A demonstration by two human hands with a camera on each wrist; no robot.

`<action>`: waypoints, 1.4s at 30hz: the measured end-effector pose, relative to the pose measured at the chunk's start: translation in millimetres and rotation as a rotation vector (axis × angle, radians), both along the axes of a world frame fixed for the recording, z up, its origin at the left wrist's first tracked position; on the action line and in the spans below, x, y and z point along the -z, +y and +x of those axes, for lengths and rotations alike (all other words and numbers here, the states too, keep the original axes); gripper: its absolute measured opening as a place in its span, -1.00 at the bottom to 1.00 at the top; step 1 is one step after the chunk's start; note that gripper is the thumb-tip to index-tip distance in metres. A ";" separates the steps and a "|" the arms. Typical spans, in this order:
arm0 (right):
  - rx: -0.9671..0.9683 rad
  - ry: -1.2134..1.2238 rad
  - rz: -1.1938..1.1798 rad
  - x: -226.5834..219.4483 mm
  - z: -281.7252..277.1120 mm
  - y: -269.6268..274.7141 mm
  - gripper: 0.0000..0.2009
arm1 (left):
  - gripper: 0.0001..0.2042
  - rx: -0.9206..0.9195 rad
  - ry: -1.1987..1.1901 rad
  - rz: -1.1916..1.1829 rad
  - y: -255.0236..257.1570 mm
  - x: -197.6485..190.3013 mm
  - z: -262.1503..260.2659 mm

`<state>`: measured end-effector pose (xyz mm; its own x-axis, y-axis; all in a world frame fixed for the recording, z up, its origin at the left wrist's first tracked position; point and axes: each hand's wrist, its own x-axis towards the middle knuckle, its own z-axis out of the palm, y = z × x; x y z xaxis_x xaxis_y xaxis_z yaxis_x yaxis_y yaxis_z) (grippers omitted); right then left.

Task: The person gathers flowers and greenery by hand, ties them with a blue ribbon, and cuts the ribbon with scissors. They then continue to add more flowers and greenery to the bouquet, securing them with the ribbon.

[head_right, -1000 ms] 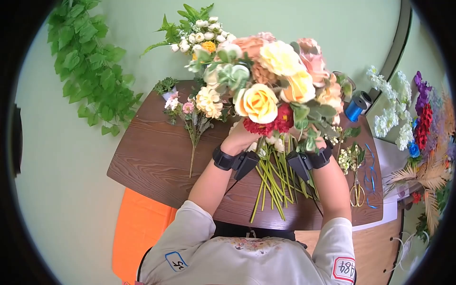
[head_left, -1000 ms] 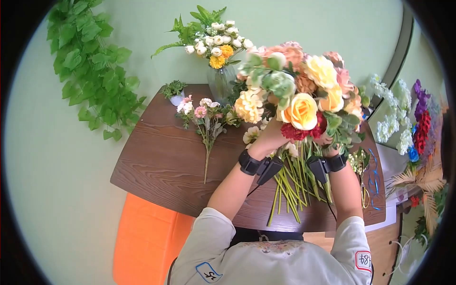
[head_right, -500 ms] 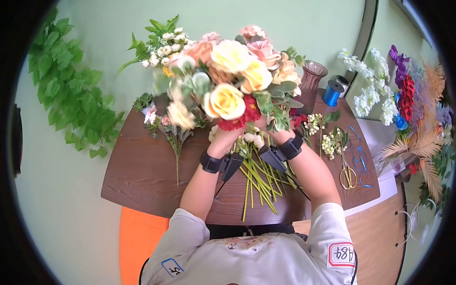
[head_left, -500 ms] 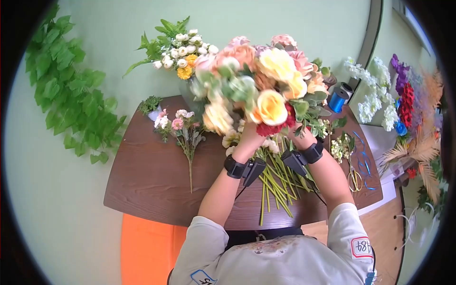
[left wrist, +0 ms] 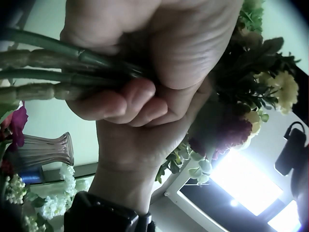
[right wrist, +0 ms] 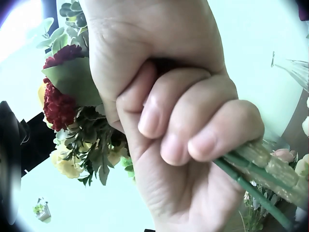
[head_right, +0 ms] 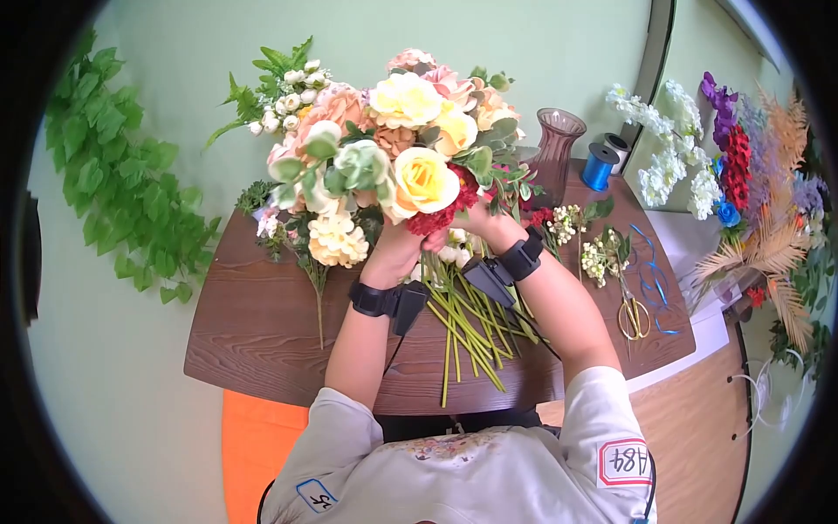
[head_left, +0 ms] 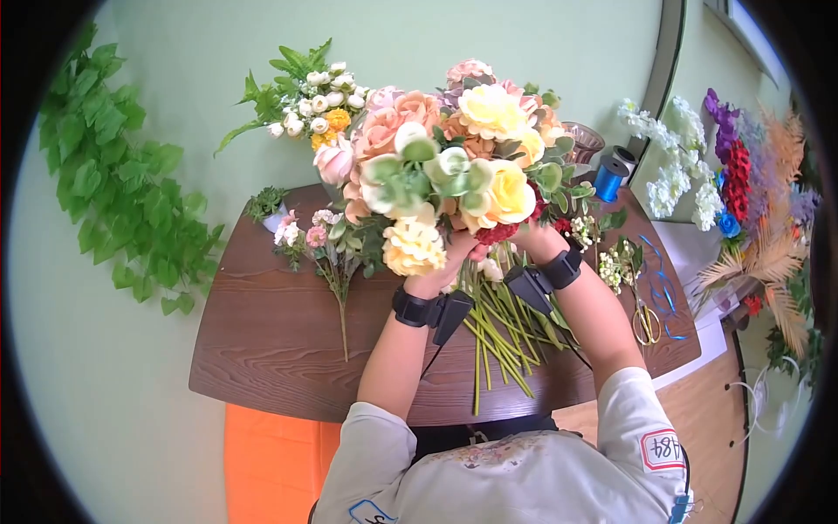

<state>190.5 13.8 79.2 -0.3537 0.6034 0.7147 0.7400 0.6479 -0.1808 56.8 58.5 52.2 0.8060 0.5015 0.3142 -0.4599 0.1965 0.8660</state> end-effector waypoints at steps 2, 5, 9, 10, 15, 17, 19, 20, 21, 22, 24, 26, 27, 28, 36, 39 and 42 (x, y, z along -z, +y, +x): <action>-0.071 0.128 -0.063 4.4 -1.0 4.1 -0.61 | -0.87 0.016 0.043 -0.110 -1.6 -0.5 -2.8; -0.176 0.321 -0.156 6.5 -6.9 9.2 -0.63 | -0.80 0.064 0.093 -0.008 2.4 1.0 -4.7; -0.138 0.423 -0.283 -14.1 -18.0 -13.0 -0.65 | -0.82 0.035 0.118 -0.032 1.3 2.8 -5.2; -0.029 0.395 -0.351 -22.5 -21.7 -22.1 -0.65 | -0.83 -0.042 0.126 -0.041 -1.0 3.2 -4.7; -0.032 0.390 -0.237 -21.1 -20.2 -22.9 -0.67 | -0.88 -0.061 0.095 -0.056 -2.2 3.6 -5.7; -0.015 0.288 -0.222 -10.5 -13.8 -11.8 -0.65 | -0.89 -0.029 0.065 -0.036 2.8 9.8 -3.5; 0.006 0.188 -0.204 -3.0 -9.4 -4.3 -0.64 | -0.89 0.046 -0.028 0.079 10.6 24.3 -2.2; -0.031 0.221 -0.190 -1.3 -11.5 -1.3 -0.64 | -0.89 0.060 -0.021 0.078 6.0 16.1 -5.9; -0.063 0.258 -0.176 0.1 -14.8 1.6 -0.63 | -0.89 0.047 0.021 0.004 -3.1 0.2 -11.3; -0.086 0.297 -0.161 1.3 -18.6 4.8 -0.63 | -0.90 0.041 0.066 -0.071 -7.3 -7.5 -14.0; -0.119 0.381 -0.131 3.4 -26.5 11.3 -0.62 | -0.92 -0.169 0.138 -0.020 16.1 19.5 -11.2; -0.163 0.462 -0.095 5.1 -33.1 17.6 -0.61 | -0.93 -0.113 0.125 -0.067 6.3 -4.8 -18.1; -0.191 0.499 -0.075 5.9 -35.0 20.8 -0.60 | -0.93 -0.142 0.118 -0.068 9.1 -3.5 -19.4; -0.221 0.534 -0.055 6.5 -35.5 24.0 -0.60 | -0.92 -0.173 0.110 -0.070 10.0 -1.9 -19.2; -0.028 0.746 -0.504 -21.3 -36.9 8.6 -0.82 | -0.93 -0.581 0.106 0.334 3.1 -13.6 -4.0; 0.017 0.544 -0.481 -21.7 -29.5 9.3 -0.81 | -0.91 -0.567 0.126 0.251 4.1 -6.3 -1.6; -0.068 0.428 0.150 -4.7 -24.1 20.7 -0.76 | -0.90 -0.522 0.178 0.144 -1.8 -11.4 -1.4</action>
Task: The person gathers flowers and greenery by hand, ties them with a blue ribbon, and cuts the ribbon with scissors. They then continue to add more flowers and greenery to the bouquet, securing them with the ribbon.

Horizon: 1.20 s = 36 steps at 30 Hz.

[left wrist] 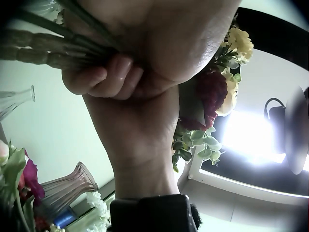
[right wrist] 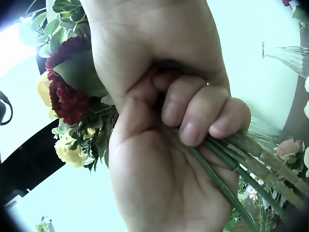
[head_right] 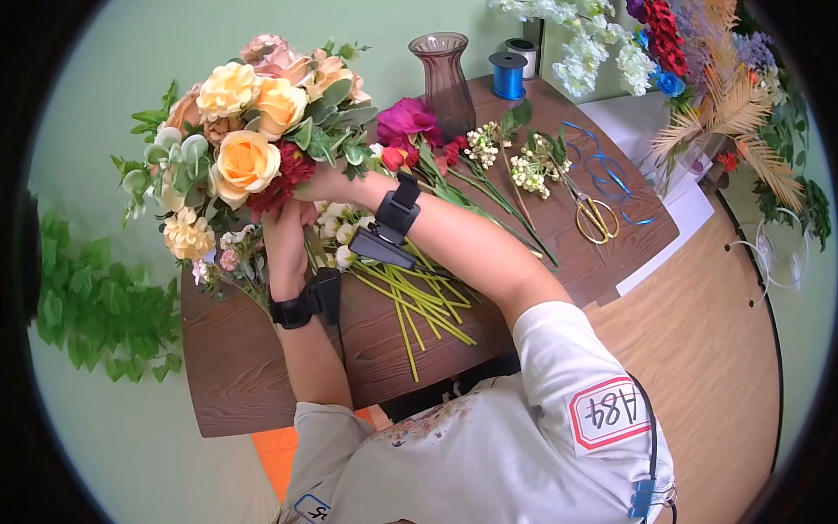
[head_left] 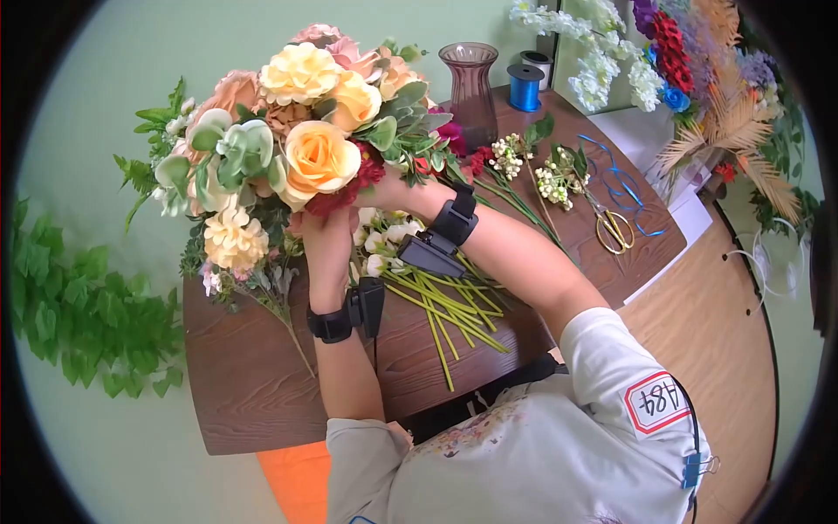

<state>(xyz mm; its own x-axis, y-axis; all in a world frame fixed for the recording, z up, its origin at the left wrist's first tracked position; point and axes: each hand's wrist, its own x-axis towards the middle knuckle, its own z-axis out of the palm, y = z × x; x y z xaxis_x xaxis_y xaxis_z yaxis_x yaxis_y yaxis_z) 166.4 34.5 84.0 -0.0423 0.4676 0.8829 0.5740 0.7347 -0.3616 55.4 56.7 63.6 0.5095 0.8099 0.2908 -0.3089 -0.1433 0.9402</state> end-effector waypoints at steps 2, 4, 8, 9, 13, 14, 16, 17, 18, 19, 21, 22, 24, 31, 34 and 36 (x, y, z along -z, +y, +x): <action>0.016 0.002 -0.073 1.5 1.9 -4.5 -0.75 | -0.88 -0.017 0.014 -0.028 -5.6 -1.9 1.0; 0.029 0.005 -0.145 3.2 1.1 -6.7 -0.75 | -0.89 -0.031 0.083 -0.005 -4.0 1.3 0.1; -0.004 0.054 -0.227 2.8 -5.0 -9.8 -0.73 | -0.97 0.045 0.128 0.282 14.9 25.1 -8.1; -0.011 0.066 -0.247 2.1 -6.5 -11.0 -0.73 | -0.95 0.349 0.002 0.153 8.9 22.6 -14.6; -0.037 0.116 -0.326 -1.8 -13.9 -15.2 -0.72 | -0.87 0.074 0.060 -0.119 16.7 31.2 -10.7; -0.044 0.128 -0.345 -2.9 -15.8 -16.3 -0.71 | -0.87 -0.007 0.037 -0.143 -1.9 11.9 -10.1; -0.055 0.155 -0.382 -5.2 -18.7 -19.0 -0.70 | -0.87 0.115 -0.001 -0.166 12.3 17.8 -20.6; -0.061 0.168 -0.401 -6.1 -20.0 -20.0 -0.70 | -0.87 0.117 0.001 -0.165 15.1 22.0 -20.2; -0.068 0.182 -0.419 -7.0 -21.1 -20.9 -0.70 | -0.88 0.118 -0.088 -0.162 17.5 26.4 -19.5; -0.075 0.196 -0.437 -7.6 -22.3 -21.5 -0.69 | -0.88 0.119 -0.176 -0.159 19.8 29.4 -19.6; -0.091 0.223 -0.475 -7.7 -24.5 -22.2 -0.68 | -0.90 0.204 -0.214 -0.085 26.8 31.5 -24.4; -0.099 0.236 -0.496 -7.5 -24.7 -22.6 -0.68 | -0.92 0.289 -0.255 -0.012 28.7 32.6 -25.7; -0.149 0.216 -0.509 -4.0 -14.9 -25.9 -0.64 | -0.92 0.083 -0.172 -0.081 5.2 12.5 -10.5; 0.048 0.146 -0.602 0.4 62.4 -97.2 -0.78 | -0.72 0.023 -0.081 -0.170 7.0 -3.3 -13.1; 0.315 0.227 -0.737 -1.2 94.0 -136.5 -0.82 | -0.73 0.194 -0.170 -0.145 8.4 -11.3 -20.0; 0.480 0.238 -0.792 15.4 113.0 -151.1 -0.84 | -0.73 0.198 -0.180 -0.154 11.5 -11.5 -20.7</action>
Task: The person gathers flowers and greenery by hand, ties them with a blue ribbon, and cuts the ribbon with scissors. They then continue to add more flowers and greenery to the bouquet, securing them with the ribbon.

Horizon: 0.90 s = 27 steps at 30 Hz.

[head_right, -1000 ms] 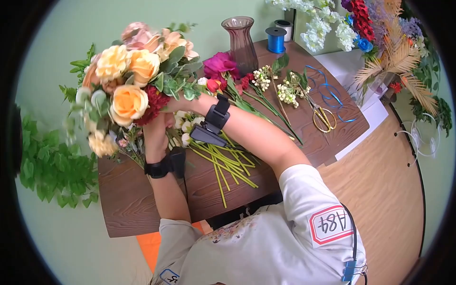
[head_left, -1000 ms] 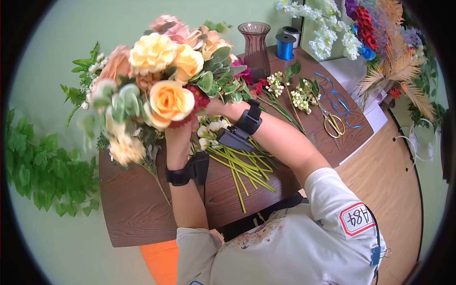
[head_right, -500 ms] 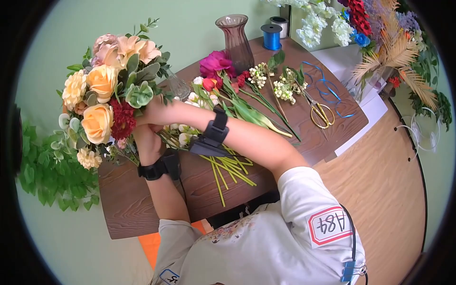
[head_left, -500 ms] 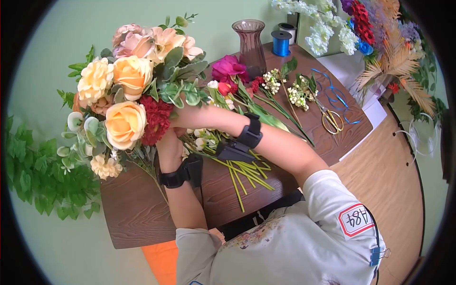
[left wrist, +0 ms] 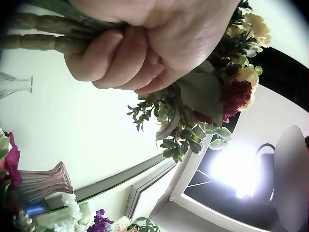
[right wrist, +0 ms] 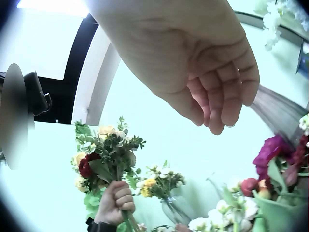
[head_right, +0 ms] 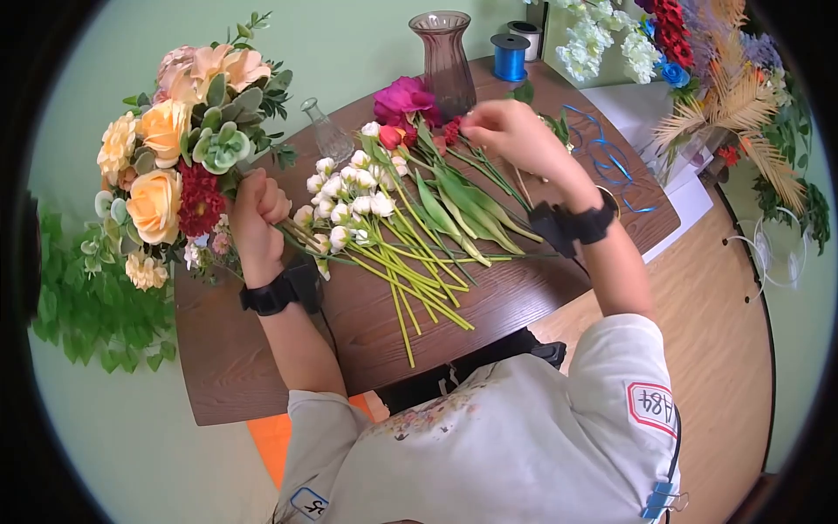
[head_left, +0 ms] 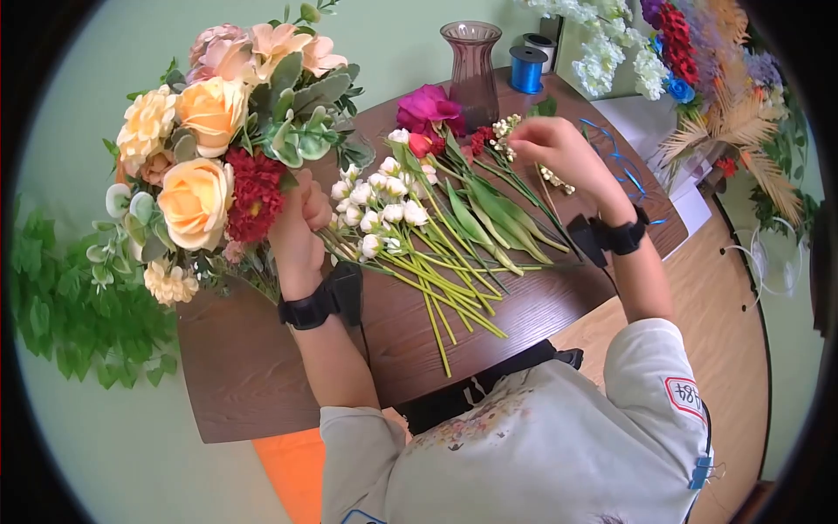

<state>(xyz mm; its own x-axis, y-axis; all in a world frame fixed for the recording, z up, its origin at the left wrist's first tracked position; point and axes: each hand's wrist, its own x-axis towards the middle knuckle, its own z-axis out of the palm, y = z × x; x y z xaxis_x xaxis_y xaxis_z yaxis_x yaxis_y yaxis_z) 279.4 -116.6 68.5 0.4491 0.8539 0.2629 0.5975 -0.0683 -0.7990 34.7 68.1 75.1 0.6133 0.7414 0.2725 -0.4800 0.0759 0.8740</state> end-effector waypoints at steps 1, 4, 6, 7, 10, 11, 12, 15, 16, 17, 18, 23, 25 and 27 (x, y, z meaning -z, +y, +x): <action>-0.006 -0.002 0.000 4.3 5.4 -7.6 -0.84 | -0.73 0.018 -0.008 -0.015 0.9 0.3 0.3; 0.032 -0.092 -0.168 12.7 4.4 -26.4 -0.85 | -0.69 0.053 -0.027 -0.024 6.1 5.0 -0.1; 0.036 0.025 -0.189 20.2 2.3 -31.9 -0.86 | -0.66 0.071 -0.036 -0.017 8.2 6.2 -0.7; 0.048 0.039 -0.183 21.6 0.5 -33.9 -0.87 | -0.66 0.079 -0.043 -0.020 7.9 6.1 -0.4; 0.084 0.070 -0.168 23.5 -2.7 -34.9 -0.88 | -0.66 0.095 -0.053 -0.029 8.1 6.3 -0.7; 0.084 0.072 -0.168 22.4 -3.8 -34.8 -0.88 | -0.66 0.084 -0.052 -0.022 7.4 5.4 -0.8; 0.088 0.066 -0.172 20.3 -5.5 -34.3 -0.87 | -0.66 0.073 -0.050 -0.016 7.0 5.1 -0.7; 0.088 0.050 -0.166 17.4 -5.3 -33.6 -0.87 | -0.68 0.092 -0.061 -0.011 7.8 5.6 -1.1; 0.085 0.039 -0.155 16.9 -4.9 -33.4 -0.86 | -0.68 0.092 -0.062 -0.011 8.3 5.9 -1.2; 0.085 0.038 -0.156 17.1 -4.6 -33.2 -0.86 | -0.68 0.106 -0.065 -0.009 8.8 6.2 -1.3; 0.107 0.036 -0.146 18.2 -4.0 -33.1 -0.86 | -0.69 0.121 -0.068 -0.007 9.1 6.4 -1.2; 0.150 0.019 -0.147 25.8 2.8 -33.8 -0.86 | -0.67 0.090 -0.057 -0.016 7.4 4.2 -1.4; 0.150 0.011 -0.137 27.1 3.2 -32.7 -0.86 | -0.67 0.087 -0.060 -0.019 6.9 3.6 -1.6; 0.135 -0.004 -0.146 23.6 -1.1 -28.2 -0.86 | -0.68 0.102 -0.053 -0.023 6.1 3.3 -1.3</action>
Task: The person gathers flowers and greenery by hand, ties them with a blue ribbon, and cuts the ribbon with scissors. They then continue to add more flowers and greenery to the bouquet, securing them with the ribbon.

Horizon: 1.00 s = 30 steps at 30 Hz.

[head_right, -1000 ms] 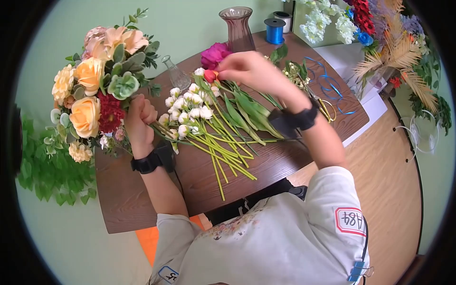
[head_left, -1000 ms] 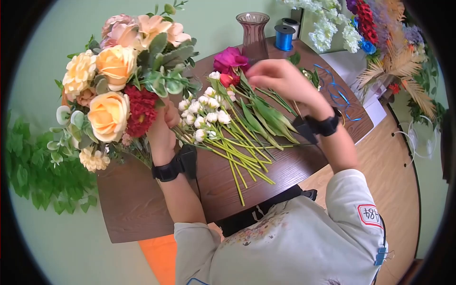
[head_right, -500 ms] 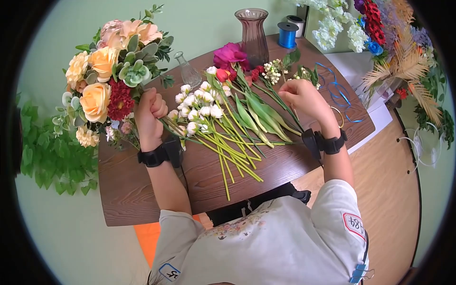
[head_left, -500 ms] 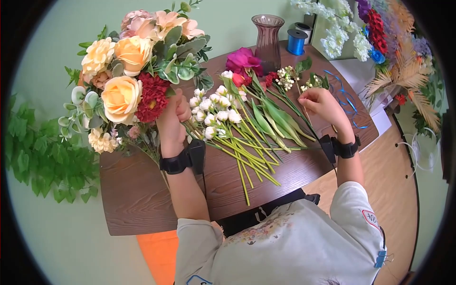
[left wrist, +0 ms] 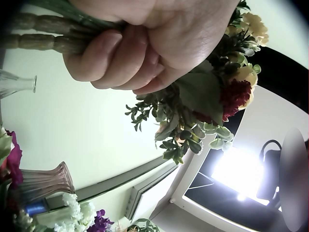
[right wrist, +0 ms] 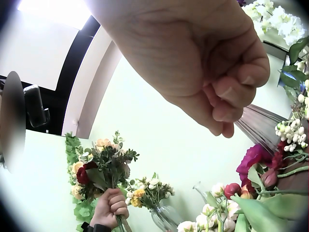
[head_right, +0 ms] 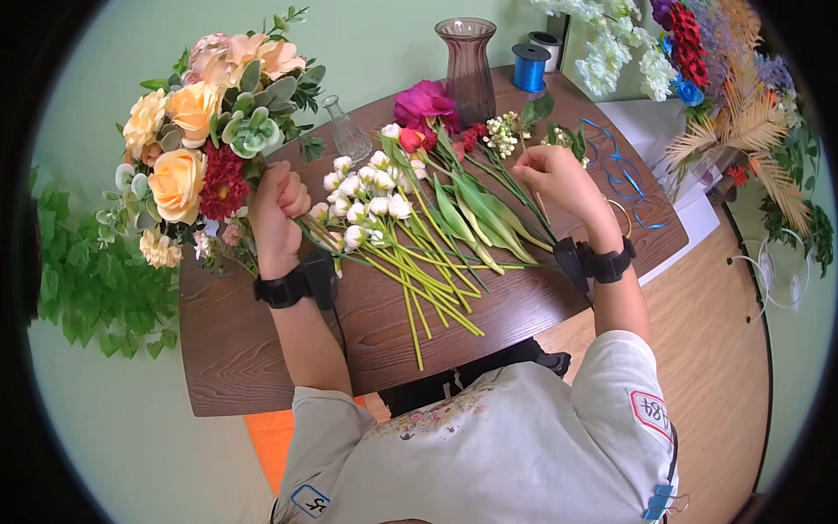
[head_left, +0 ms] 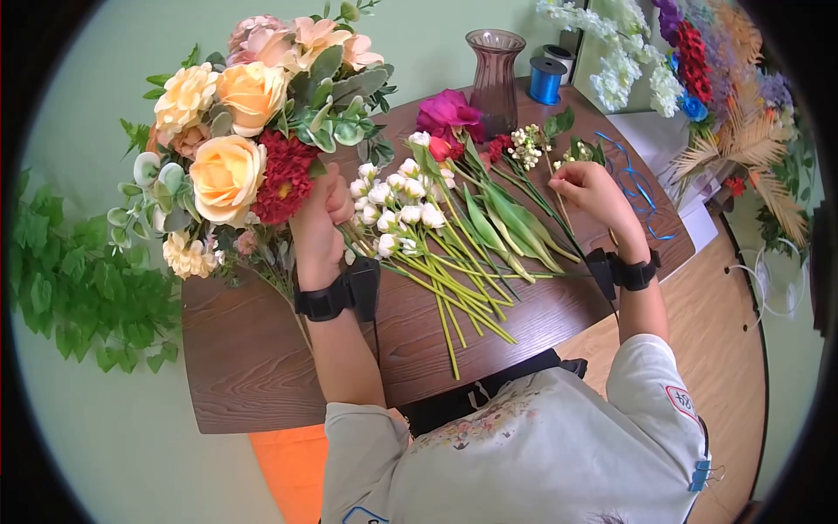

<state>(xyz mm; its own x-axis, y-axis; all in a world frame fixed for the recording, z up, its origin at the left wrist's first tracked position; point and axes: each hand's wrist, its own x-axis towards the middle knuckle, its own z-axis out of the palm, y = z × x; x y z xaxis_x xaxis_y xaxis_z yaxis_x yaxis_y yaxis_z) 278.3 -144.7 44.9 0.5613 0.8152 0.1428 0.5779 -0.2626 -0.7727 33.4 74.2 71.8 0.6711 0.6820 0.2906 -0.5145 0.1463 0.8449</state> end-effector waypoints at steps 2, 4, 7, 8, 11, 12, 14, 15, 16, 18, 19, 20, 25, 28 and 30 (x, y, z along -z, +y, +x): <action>-0.017 -0.013 -0.010 0.2 -2.0 4.5 -0.86 | -0.70 0.002 0.012 0.013 0.0 0.6 1.2; -0.046 -0.103 -0.012 5.4 -1.2 15.3 -0.87 | -0.71 -0.009 0.019 0.031 -0.6 1.4 2.0; -0.056 -0.064 -0.017 8.8 -1.2 26.2 -0.88 | -0.70 -0.090 0.062 -0.077 -0.5 5.0 3.6; -0.042 -0.070 -0.020 9.1 -2.8 30.1 -0.89 | -0.69 -0.058 0.054 -0.068 1.4 6.7 3.3; -0.055 -0.175 -0.025 13.9 -2.8 45.0 -0.89 | -0.69 0.032 0.021 0.014 6.5 11.3 2.3; -0.097 -0.223 0.014 20.0 1.3 52.8 -0.88 | -0.67 0.020 0.039 0.008 5.8 10.6 2.4; -0.130 -0.247 0.046 26.9 0.5 68.5 -0.86 | -0.67 0.003 0.036 0.015 3.6 10.0 3.6; -0.155 -0.265 0.076 29.8 -0.5 76.4 -0.84 | -0.67 -0.005 0.037 0.021 3.3 9.6 3.8; -0.168 -0.265 0.010 33.4 1.2 86.1 -0.81 | -0.67 0.015 0.033 0.017 4.9 12.6 3.9; -0.170 -0.362 -0.080 33.0 -4.8 104.0 -0.80 | -0.67 0.011 0.030 0.005 4.7 13.2 4.8; -0.172 -0.456 -0.172 33.7 -7.1 112.0 -0.80 | -0.66 0.008 0.029 -0.009 3.9 12.8 5.1; -0.170 -0.455 -0.169 38.5 -6.2 120.5 -0.80 | -0.66 0.010 0.030 -0.005 1.9 10.7 4.7; -0.133 -0.507 -0.328 55.0 -0.6 143.6 -0.82 | -0.62 -0.020 0.055 0.043 3.4 9.3 2.6; -0.151 -0.498 -0.332 54.3 -1.8 144.4 -0.83 | -0.62 -0.015 0.055 0.040 4.4 10.1 1.9; -0.142 -0.492 -0.294 52.4 -0.6 142.4 -0.85 | -0.61 -0.008 0.065 0.015 4.6 8.9 1.7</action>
<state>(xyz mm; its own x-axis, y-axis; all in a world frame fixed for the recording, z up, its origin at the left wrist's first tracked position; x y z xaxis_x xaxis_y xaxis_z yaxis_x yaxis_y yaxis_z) 277.7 -2.3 -7.5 0.3686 0.9224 0.1155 0.8951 -0.3187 -0.3118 35.1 78.8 62.9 0.6836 0.6830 0.2573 -0.4598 0.1292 0.8786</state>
